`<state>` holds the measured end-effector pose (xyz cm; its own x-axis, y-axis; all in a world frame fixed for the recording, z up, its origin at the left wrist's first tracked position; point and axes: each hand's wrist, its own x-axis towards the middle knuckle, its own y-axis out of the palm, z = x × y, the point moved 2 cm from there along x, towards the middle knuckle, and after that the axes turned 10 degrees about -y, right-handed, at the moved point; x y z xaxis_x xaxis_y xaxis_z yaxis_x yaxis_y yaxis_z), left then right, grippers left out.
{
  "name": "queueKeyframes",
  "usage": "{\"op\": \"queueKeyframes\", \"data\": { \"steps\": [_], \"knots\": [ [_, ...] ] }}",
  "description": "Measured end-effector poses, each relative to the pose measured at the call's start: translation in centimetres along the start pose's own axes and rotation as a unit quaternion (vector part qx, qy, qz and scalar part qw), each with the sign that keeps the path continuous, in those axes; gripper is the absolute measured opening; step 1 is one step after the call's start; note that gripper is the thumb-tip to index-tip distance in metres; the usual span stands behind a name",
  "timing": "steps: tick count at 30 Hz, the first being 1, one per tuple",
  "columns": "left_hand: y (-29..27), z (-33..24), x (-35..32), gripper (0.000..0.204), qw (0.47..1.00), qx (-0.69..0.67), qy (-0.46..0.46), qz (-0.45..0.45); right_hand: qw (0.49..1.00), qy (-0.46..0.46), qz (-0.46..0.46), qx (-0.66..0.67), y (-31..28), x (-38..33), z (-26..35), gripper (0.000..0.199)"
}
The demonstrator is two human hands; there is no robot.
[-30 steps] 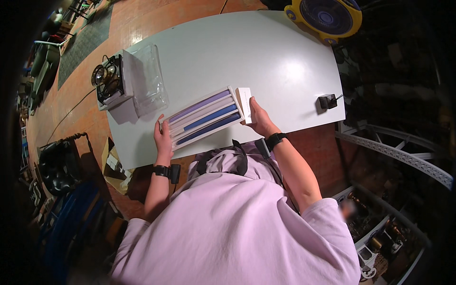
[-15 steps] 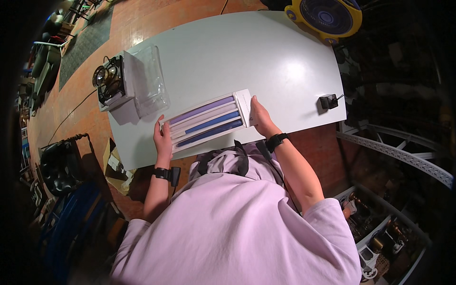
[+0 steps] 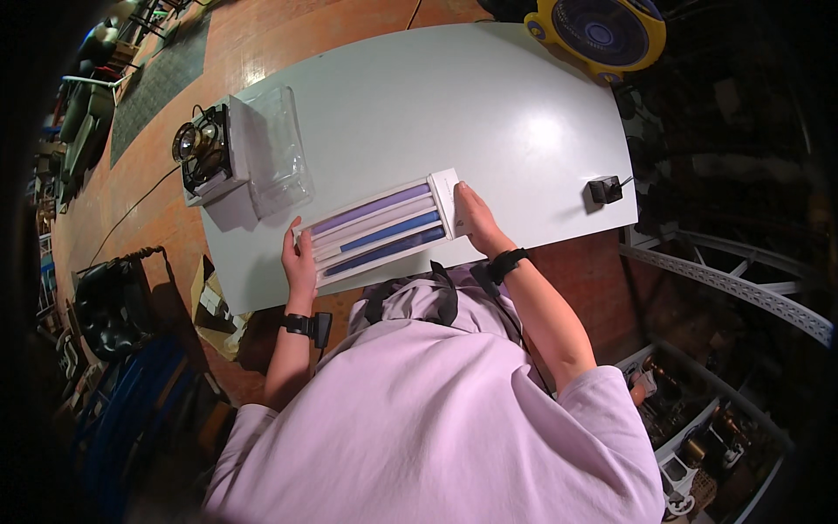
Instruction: Packing a white box with cylindrical objects and then inspecting items in a cardboard shipping carton
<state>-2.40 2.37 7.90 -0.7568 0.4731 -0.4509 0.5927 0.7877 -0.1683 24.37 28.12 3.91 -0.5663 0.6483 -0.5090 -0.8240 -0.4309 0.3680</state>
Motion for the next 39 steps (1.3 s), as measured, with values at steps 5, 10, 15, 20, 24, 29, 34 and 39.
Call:
{"op": "queueKeyframes", "data": {
  "steps": [5,10,15,20,24,29,34,39],
  "knots": [
    [-0.2,-0.5,0.0,0.041,0.999,0.037,0.02,-0.011,0.989,-0.026,0.061,-0.132,0.1,-0.2,0.5,0.061],
    [0.1,-1.0,0.6,0.041,0.997,0.037,0.062,-0.012,0.943,-0.136,0.066,-0.297,0.4,-1.0,0.9,0.068],
    [-0.1,-1.9,0.4,0.04,0.998,0.044,0.041,-0.005,0.972,-0.079,0.102,-0.198,0.1,-0.5,0.2,0.07],
    [0.3,-2.7,-0.3,0.04,0.999,0.028,0.044,-0.011,0.979,-0.106,0.122,-0.126,0.5,-0.8,-0.5,0.059],
    [0.8,-2.9,-0.1,0.04,0.999,0.003,0.043,0.003,0.996,-0.024,0.085,0.023,0.9,-1.4,-0.9,0.054],
    [1.7,-2.5,0.4,0.04,0.999,-0.017,0.04,-0.015,0.981,0.104,0.122,0.11,1.1,-1.1,-1.2,0.046],
    [0.8,-1.9,0.2,0.04,0.998,-0.06,-0.022,0.004,0.987,0.095,0.107,0.071,-0.5,-1.7,-1.4,0.037],
    [-0.1,-2.6,0.2,0.04,0.997,-0.068,0.032,-0.032,0.986,0.075,-0.007,0.15,-1.1,-1.5,-0.8,0.036]
  ]
}}
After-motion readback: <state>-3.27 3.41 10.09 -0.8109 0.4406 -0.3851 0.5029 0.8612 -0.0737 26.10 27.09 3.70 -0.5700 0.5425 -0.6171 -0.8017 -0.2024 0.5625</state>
